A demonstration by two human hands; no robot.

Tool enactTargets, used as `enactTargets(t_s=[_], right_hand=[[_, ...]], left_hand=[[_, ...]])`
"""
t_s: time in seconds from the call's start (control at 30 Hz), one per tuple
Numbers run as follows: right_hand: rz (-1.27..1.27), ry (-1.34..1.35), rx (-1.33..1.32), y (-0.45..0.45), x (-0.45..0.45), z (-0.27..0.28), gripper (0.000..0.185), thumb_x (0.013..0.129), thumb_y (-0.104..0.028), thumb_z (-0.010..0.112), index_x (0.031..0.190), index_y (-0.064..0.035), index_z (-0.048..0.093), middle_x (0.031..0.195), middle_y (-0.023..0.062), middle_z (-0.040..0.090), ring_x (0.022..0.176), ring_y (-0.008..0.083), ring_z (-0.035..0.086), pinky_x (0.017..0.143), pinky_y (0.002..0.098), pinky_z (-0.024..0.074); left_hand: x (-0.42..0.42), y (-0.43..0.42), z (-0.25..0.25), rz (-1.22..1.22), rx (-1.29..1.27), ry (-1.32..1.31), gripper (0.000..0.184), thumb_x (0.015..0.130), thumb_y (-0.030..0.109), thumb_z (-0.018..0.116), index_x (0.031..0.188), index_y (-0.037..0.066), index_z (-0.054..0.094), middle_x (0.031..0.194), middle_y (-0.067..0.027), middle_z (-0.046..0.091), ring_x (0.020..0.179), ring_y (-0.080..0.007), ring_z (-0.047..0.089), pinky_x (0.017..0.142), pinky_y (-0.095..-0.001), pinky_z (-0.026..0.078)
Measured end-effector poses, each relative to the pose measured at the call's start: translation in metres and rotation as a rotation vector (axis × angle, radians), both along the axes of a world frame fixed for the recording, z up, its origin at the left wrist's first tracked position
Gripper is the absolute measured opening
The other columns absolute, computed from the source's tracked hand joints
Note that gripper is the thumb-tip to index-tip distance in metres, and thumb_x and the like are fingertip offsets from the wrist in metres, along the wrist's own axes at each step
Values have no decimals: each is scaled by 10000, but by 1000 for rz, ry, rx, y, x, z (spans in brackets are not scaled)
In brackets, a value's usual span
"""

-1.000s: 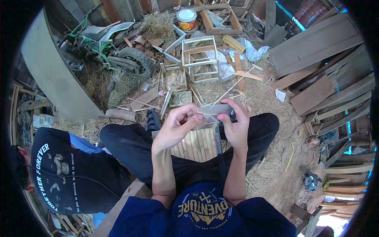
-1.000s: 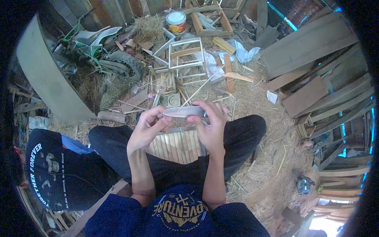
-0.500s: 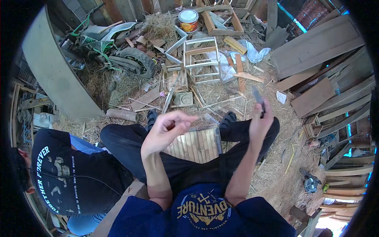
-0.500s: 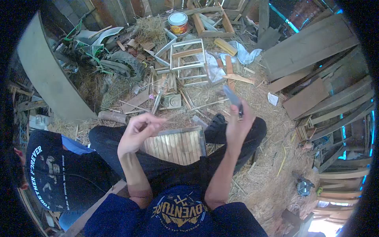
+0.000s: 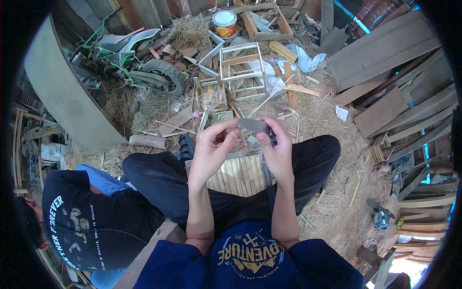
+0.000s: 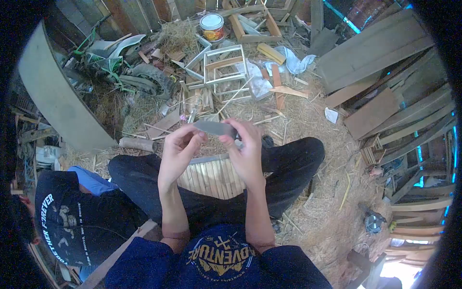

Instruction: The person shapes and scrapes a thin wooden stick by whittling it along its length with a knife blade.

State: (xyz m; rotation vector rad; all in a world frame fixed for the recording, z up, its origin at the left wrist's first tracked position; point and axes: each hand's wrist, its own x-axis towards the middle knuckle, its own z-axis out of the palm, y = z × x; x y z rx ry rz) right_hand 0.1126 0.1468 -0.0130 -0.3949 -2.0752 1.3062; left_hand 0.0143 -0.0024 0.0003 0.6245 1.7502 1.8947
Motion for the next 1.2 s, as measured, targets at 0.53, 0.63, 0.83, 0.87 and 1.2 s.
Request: enactTargets(t_s=[0.53,0.63,0.83,0.87,1.2], right_hand=[[121,-51,126,-7,-6,4,529,819,-433,732,1123,-7,657,1081,118,678,975,298,563,917,413,397],[141,10,-23,-11,-13,7,511,821,-428,729,1108,-11,660,1117,105,689,958,290,575,929,400,385],[129,3,100,-6,-8,8,502,814,-438,722,1089,-22,669,1124,60,704,920,252,574,923,370,360],[116,33,126,-6,-5,7,512,807,-453,719,1091,-29,674,1086,58,702,915,246,571,914,372,358],[66,46,319,0,4,11,593,761,-551,691,1116,-76,703,791,27,606,819,219,562,864,374,334]], left_hand=[[3,8,-10,-73,34,31,312,924,-53,561,1215,-14,665,1001,-38,712,878,-60,609,751,-226,505],[0,11,-3,-67,52,-2,304,920,-64,561,1203,-25,667,1004,-44,709,898,-68,618,768,-230,513],[-1,7,3,-148,51,-49,299,912,-85,548,1179,-39,675,1029,-68,710,938,-88,635,813,-243,527],[0,5,5,-166,42,-50,305,908,-90,549,1181,-39,675,1040,-72,710,951,-94,638,826,-247,528],[3,3,11,-275,119,-84,396,836,-54,592,1225,-37,661,1150,-147,703,1043,-156,653,914,-283,518]])
